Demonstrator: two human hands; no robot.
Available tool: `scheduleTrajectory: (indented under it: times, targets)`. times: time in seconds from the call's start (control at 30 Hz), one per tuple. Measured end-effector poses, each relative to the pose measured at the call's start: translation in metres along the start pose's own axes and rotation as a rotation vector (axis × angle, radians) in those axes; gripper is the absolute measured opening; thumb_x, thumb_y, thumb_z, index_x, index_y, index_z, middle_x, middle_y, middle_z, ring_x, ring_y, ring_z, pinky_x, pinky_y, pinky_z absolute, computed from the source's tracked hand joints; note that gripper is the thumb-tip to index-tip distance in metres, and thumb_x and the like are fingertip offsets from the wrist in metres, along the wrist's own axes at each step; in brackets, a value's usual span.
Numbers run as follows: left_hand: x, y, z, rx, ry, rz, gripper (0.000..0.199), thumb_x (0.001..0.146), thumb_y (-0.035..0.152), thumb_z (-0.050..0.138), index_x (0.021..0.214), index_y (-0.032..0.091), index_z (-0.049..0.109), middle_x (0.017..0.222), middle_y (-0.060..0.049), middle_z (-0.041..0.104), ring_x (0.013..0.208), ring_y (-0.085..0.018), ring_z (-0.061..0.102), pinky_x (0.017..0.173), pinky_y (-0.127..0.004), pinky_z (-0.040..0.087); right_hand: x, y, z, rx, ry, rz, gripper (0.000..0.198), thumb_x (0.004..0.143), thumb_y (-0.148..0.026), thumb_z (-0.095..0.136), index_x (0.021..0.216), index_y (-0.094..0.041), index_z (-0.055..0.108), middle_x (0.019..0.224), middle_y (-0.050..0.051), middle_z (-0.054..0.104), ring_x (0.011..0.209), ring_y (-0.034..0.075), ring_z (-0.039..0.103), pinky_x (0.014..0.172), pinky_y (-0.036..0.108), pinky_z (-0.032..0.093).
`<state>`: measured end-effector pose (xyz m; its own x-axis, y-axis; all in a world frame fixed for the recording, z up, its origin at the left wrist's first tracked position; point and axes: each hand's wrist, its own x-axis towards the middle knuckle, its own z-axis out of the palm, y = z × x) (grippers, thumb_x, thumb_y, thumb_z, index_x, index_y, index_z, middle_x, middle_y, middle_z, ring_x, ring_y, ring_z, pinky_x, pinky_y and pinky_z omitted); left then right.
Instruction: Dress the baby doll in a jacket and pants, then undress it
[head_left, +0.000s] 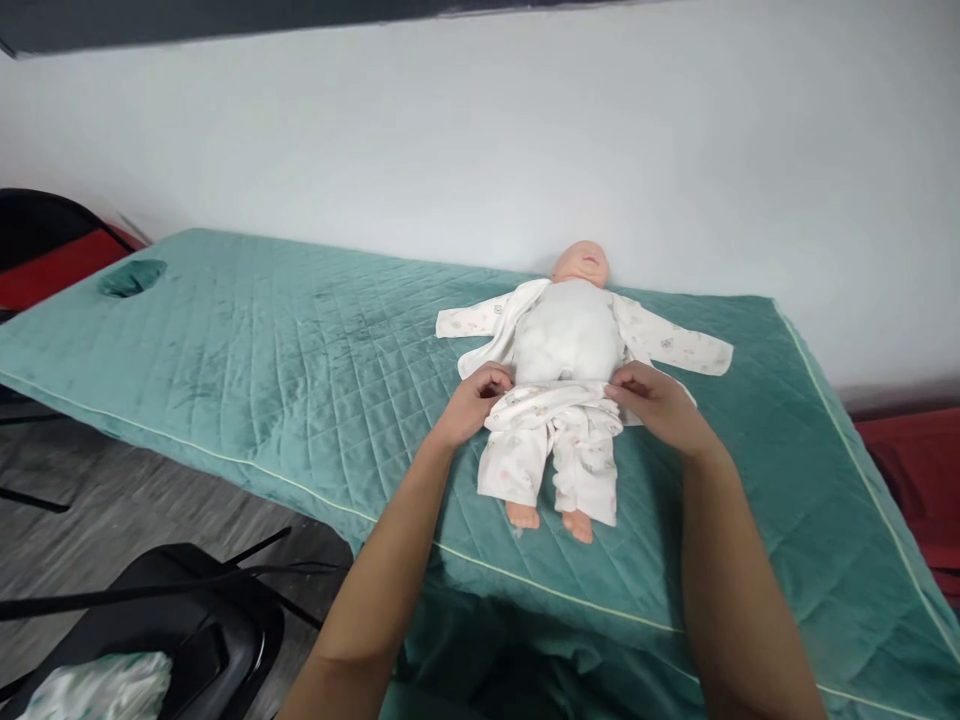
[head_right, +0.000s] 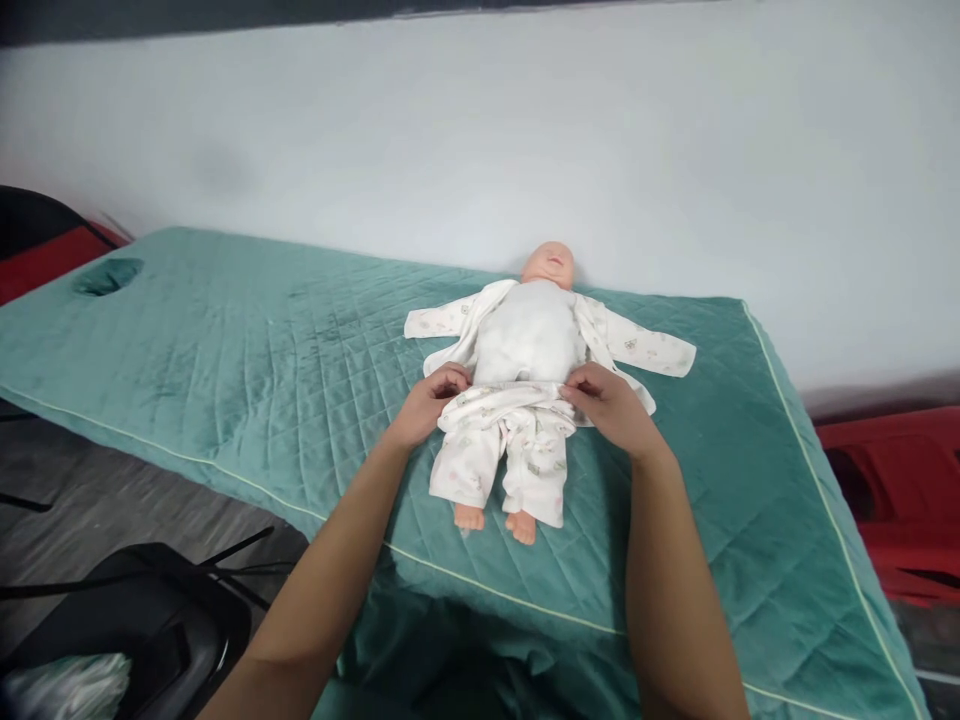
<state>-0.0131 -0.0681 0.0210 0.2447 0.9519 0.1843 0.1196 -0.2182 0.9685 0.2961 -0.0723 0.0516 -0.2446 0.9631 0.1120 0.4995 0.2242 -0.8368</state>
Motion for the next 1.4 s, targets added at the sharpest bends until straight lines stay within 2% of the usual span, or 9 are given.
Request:
scheduleTrajectory:
  times: [0.07,0.13,0.2,0.3,0.43,0.57,0.77,1.07,1.4]
  targets:
    - [0.001,0.006,0.004,0.134,0.098,0.085,0.018,0.083,0.035,0.07,0.079,0.019,0.062,0.115,-0.009,0.063,0.107,-0.022,0.056,0.094,-0.035,0.044,0.001,0.001,0.004,0.003,0.033,0.041,0.031,0.089,-0.052,0.061,0.084,-0.021,0.059,0.075,-0.001,0.056,0.07,0.015,0.05,0.066,0.029,0.039]
    - [0.006,0.013,0.009,0.226,0.124,0.161,0.017,0.088,0.036,0.065,0.081,0.021,0.06,0.115,-0.009,0.065,0.112,-0.023,0.055,0.101,-0.038,0.041,0.003,0.003,0.006,-0.015,0.099,0.078,0.033,0.089,-0.054,0.058,0.084,-0.022,0.058,0.071,-0.002,0.054,0.067,0.015,0.048,0.064,0.029,0.038]
    - [0.017,0.017,0.013,0.225,0.11,0.159,0.019,0.091,0.038,0.062,0.083,0.021,0.059,0.1,-0.006,0.066,0.097,-0.02,0.058,0.093,-0.034,0.044,0.004,0.005,0.008,-0.032,0.179,0.092,0.034,0.09,-0.055,0.056,0.084,-0.022,0.057,0.069,-0.002,0.053,0.066,0.016,0.047,0.064,0.029,0.037]
    - [0.043,0.014,0.014,0.126,0.141,0.052,0.021,0.09,0.039,0.062,0.083,0.021,0.056,0.077,0.001,0.058,0.072,-0.014,0.05,0.071,-0.028,0.04,0.008,0.01,0.012,-0.011,0.245,0.092,0.034,0.09,-0.056,0.054,0.084,-0.023,0.054,0.07,-0.002,0.051,0.068,0.016,0.047,0.065,0.029,0.037]
    - [0.073,-0.002,0.01,0.012,0.223,0.006,0.021,0.086,0.039,0.064,0.083,0.02,0.055,0.073,0.003,0.051,0.069,-0.013,0.045,0.067,-0.026,0.035,0.013,0.016,0.019,0.029,0.282,0.081,0.031,0.092,-0.054,0.052,0.088,-0.023,0.052,0.071,-0.003,0.048,0.069,0.017,0.047,0.067,0.029,0.038]
    - [0.077,-0.014,0.009,0.015,0.326,-0.013,0.022,0.086,0.04,0.064,0.085,0.021,0.053,0.075,0.002,0.051,0.071,-0.013,0.045,0.068,-0.026,0.036,0.015,0.014,0.025,0.041,0.325,0.105,0.028,0.093,-0.052,0.052,0.09,-0.024,0.051,0.073,-0.003,0.05,0.07,0.017,0.048,0.067,0.03,0.039]
    - [0.07,-0.013,0.011,-0.003,0.276,-0.042,0.024,0.088,0.041,0.064,0.084,0.021,0.051,0.071,0.004,0.047,0.068,-0.013,0.043,0.067,-0.026,0.034,0.022,0.009,0.026,-0.059,0.43,0.122,0.027,0.093,-0.05,0.052,0.092,-0.023,0.053,0.076,-0.001,0.055,0.071,0.018,0.05,0.068,0.031,0.04]
    - [0.073,-0.027,0.01,0.018,0.247,-0.075,0.015,0.095,0.031,0.057,0.087,0.021,0.049,0.07,0.005,0.046,0.066,-0.012,0.042,0.065,-0.025,0.033,0.057,0.015,-0.002,-0.159,0.482,0.087,0.021,0.09,-0.043,0.056,0.089,-0.022,0.056,0.077,0.001,0.061,0.071,0.018,0.054,0.071,0.033,0.042]
    - [0.072,-0.026,0.008,-0.059,0.173,-0.096,0.019,0.089,0.037,0.062,0.086,0.019,0.055,0.074,0.003,0.052,0.069,-0.011,0.045,0.065,-0.023,0.036,0.05,0.02,0.015,-0.017,0.448,0.114,0.025,0.085,-0.047,0.059,0.089,-0.022,0.059,0.079,0.001,0.062,0.076,0.019,0.056,0.074,0.033,0.043]
